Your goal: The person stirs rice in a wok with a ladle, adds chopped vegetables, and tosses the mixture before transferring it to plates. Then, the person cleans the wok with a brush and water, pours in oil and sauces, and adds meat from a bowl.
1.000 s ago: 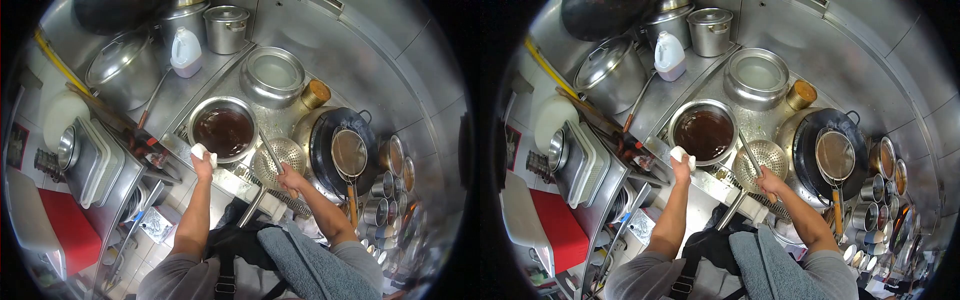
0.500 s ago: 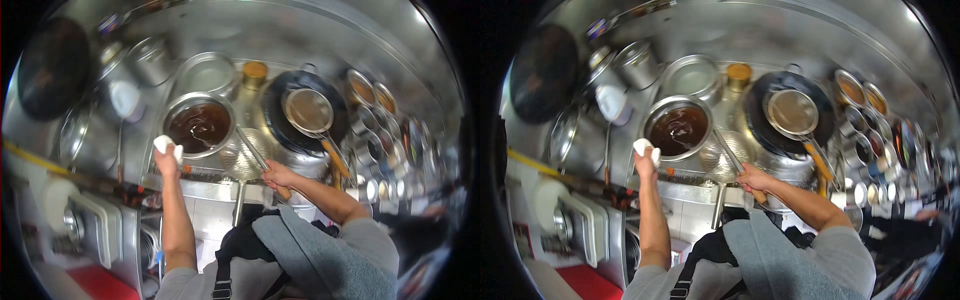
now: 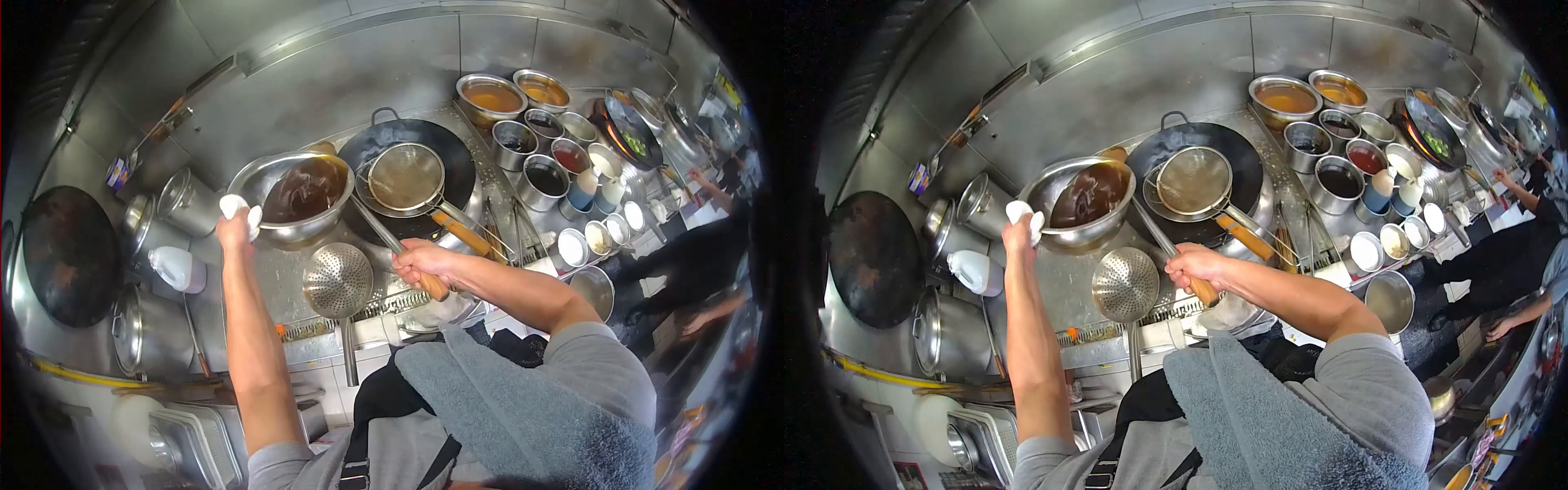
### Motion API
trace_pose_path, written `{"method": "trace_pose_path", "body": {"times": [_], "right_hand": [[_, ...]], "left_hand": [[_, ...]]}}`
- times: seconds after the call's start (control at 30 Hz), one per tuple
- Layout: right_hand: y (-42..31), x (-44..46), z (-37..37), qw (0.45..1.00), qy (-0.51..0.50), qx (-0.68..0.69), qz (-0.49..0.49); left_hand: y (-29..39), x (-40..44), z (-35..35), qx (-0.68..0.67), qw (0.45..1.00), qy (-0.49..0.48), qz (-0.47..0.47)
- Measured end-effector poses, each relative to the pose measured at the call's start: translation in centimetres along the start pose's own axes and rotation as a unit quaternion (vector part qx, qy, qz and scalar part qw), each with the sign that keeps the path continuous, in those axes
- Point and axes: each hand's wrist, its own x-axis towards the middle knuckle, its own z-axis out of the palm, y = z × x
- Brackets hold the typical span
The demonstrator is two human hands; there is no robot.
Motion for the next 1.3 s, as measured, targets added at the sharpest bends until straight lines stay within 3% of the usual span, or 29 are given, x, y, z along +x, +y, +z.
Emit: {"method": "trace_pose_path", "body": {"times": [0.17, 0.3, 0.7, 1.03, 1.13, 1.2, 1.3], "right_hand": [[-0.6, -0.9, -2.8, 0.995, -0.039, 0.093, 0.025], [-0.7, -1.6, -4.5, 0.990, -0.050, 0.129, 0.026], [-0.3, -0.9, -7.0, 0.967, -0.100, 0.223, 0.065], [0.5, 1.0, -8.6, 0.964, -0.108, 0.242, 0.038], [0.4, 1.7, -8.0, 0.973, -0.101, 0.206, 0.021], [-0.2, 1.7, -7.2, 0.991, -0.028, 0.130, -0.008], [-0.4, 2.7, -7.4, 0.990, -0.039, 0.128, -0.035]], "left_hand": [[4.9, 0.3, 6.1, 0.183, 0.983, 0.001, -0.012], [4.2, 3.3, 9.5, 0.225, 0.974, -0.001, 0.018], [7.8, 1.4, 16.2, 0.340, 0.940, -0.004, 0.016], [14.3, -5.1, 21.5, 0.496, 0.865, 0.007, 0.078], [16.3, -6.3, 22.7, 0.519, 0.847, 0.006, 0.117], [17.5, -6.5, 23.6, 0.527, 0.839, 0.012, 0.137], [19.4, -6.9, 24.6, 0.560, 0.809, 0.011, 0.179]]}}
